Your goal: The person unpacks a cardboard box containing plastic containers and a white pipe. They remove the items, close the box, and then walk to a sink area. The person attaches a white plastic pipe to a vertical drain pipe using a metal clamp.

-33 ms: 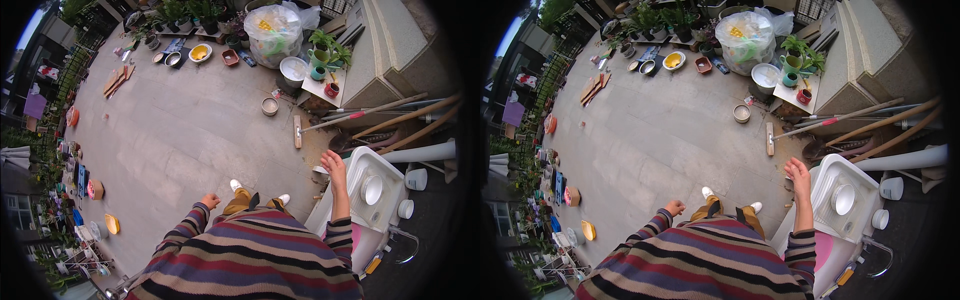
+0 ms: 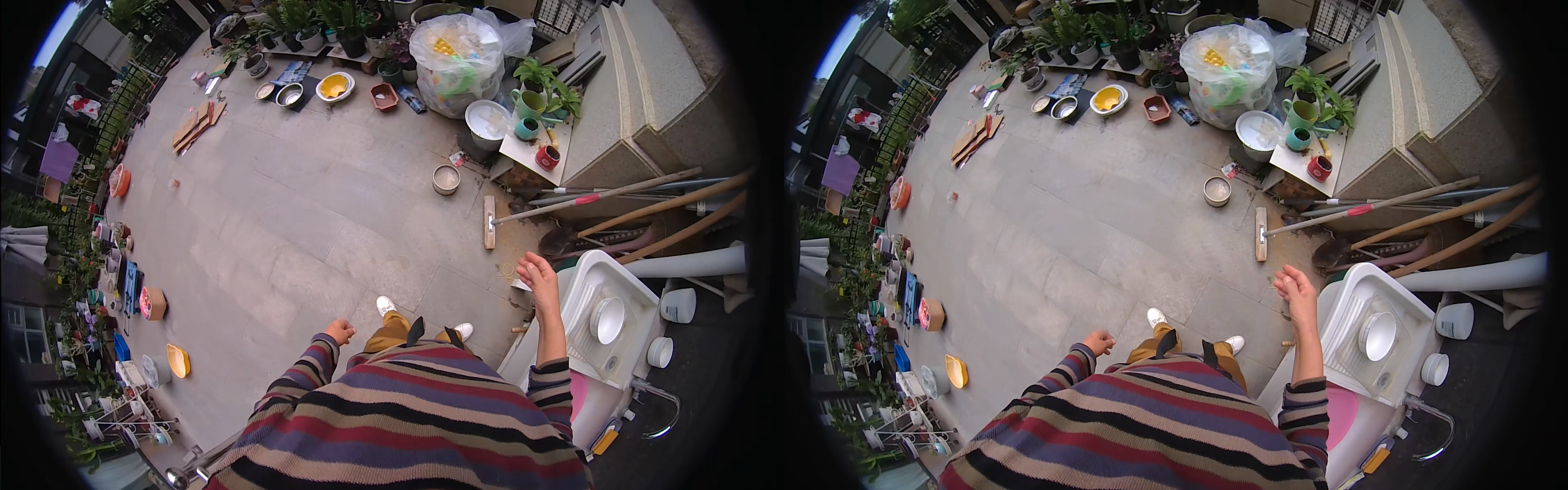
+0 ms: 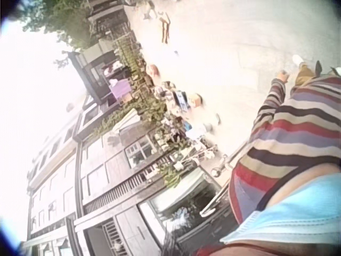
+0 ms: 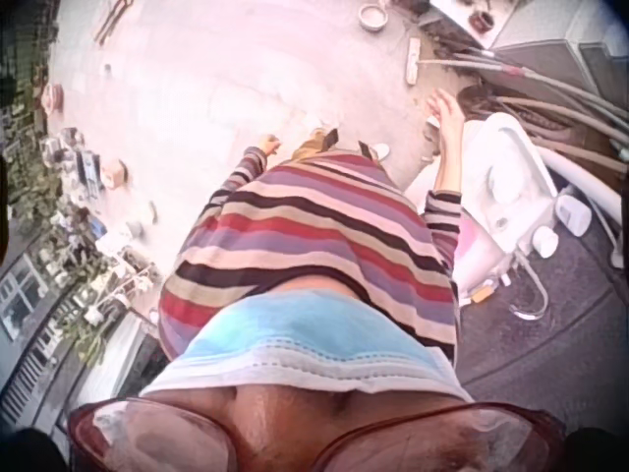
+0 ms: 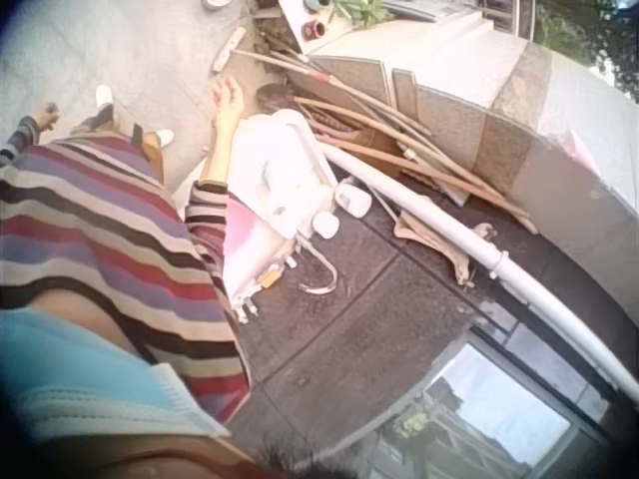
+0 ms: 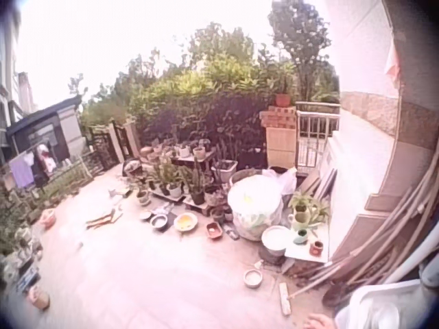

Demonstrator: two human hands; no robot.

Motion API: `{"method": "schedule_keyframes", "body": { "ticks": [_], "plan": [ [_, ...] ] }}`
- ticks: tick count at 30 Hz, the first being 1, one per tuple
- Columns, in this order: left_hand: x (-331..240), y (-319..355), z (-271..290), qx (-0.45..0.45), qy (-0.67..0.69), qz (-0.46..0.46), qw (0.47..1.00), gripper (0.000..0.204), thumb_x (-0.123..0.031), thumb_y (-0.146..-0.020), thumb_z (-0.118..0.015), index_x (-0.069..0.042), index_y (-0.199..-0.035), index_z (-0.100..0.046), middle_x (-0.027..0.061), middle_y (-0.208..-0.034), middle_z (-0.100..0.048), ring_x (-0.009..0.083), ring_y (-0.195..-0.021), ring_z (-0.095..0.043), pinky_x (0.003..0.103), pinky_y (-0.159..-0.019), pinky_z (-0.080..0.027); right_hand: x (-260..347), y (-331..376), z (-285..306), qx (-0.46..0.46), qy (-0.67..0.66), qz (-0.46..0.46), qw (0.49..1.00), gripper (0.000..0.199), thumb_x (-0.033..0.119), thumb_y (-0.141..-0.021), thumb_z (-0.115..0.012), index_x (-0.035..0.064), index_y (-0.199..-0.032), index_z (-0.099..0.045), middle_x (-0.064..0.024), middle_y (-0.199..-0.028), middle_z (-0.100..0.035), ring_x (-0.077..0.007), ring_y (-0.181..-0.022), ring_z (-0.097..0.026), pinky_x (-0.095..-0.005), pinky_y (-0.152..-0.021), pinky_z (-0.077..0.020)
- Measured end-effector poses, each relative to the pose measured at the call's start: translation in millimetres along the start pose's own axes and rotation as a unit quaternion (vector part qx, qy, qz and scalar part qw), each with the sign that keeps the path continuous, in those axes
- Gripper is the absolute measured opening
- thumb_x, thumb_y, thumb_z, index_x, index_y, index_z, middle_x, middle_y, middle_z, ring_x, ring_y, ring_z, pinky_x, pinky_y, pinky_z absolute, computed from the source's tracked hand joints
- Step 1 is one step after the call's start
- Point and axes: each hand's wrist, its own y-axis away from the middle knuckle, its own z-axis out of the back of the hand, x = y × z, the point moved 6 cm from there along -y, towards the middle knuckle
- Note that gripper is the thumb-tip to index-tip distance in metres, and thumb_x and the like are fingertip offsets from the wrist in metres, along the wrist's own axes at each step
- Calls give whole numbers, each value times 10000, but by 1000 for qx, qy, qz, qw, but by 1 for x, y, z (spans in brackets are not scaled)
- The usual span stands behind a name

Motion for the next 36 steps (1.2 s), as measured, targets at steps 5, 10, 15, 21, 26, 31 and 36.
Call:
{"method": "schedule_keyframes", "body": {
  "ticks": [5,10,15,21,26,31,36],
  "plan": [
    [81,7,66,-53,111,87,989,240,-250,-941,-635,-21,-1010,-656,85,-871,-706,182,-711,-701,316,-580,-516,-71,-40,-113,143,285,95,943,350,131,-962,-584,-22,-1277,-580,-119,-1137,-685,-172,-964,-668,-297,-868,-525],
    [129,-4,128,-105,216,87,967,215,-239,-961,-610,-27,-974,-642,87,-882,-701,174,-694,-693,311,-542,-492,-166,-91,-126,128,363,25,923,317,119,-923,-613,-37,-1197,-637,-100,-990,-702,-179,-865,-680,-313,-757,-540],
    [172,-13,166,-162,327,111,924,227,-244,-932,-636,-18,-934,-656,90,-811,-689,179,-618,-678,308,-542,-500,-211,-117,-107,106,384,-203,895,280,62,-903,-619,-21,-1168,-653,-67,-876,-682,-216,-739,-684,-318,-574,-524],
    [173,-42,201,-185,446,141,864,211,-235,-934,-639,-28,-972,-649,90,-832,-685,186,-623,-674,303,-514,-485,-159,-196,-154,71,346,-276,894,292,99,-909,-602,23,-1188,-643,-77,-859,-670,-222,-702,-683,-338,-538,-502],
    [134,-68,262,-197,481,147,841,202,-226,-952,-622,-33,-1007,-642,87,-847,-686,187,-652,-684,306,-513,-491,-112,-325,-253,43,394,-247,884,313,103,-908,-592,32,-1209,-639,-74,-864,-672,-207,-678,-670,-336,-508,-494],
    [105,-85,346,-215,487,160,831,207,-233,-959,-616,-36,-1012,-644,81,-899,-689,182,-676,-689,298,-531,-501,-64,-464,-472,190,395,-108,892,318,124,-898,-601,-11,-1178,-663,-99,-894,-704,-202,-726,-697,-323,-567,-528],
    [68,-117,419,-262,531,128,796,232,-250,-946,-636,-34,-1030,-648,71,-909,-687,181,-713,-695,295,-570,-511,4,-509,-737,340,432,1,835,382,187,-961,-570,3,-1295,-601,-105,-1109,-695,-202,-943,-688,-344,-738,-546]
  ]
}}
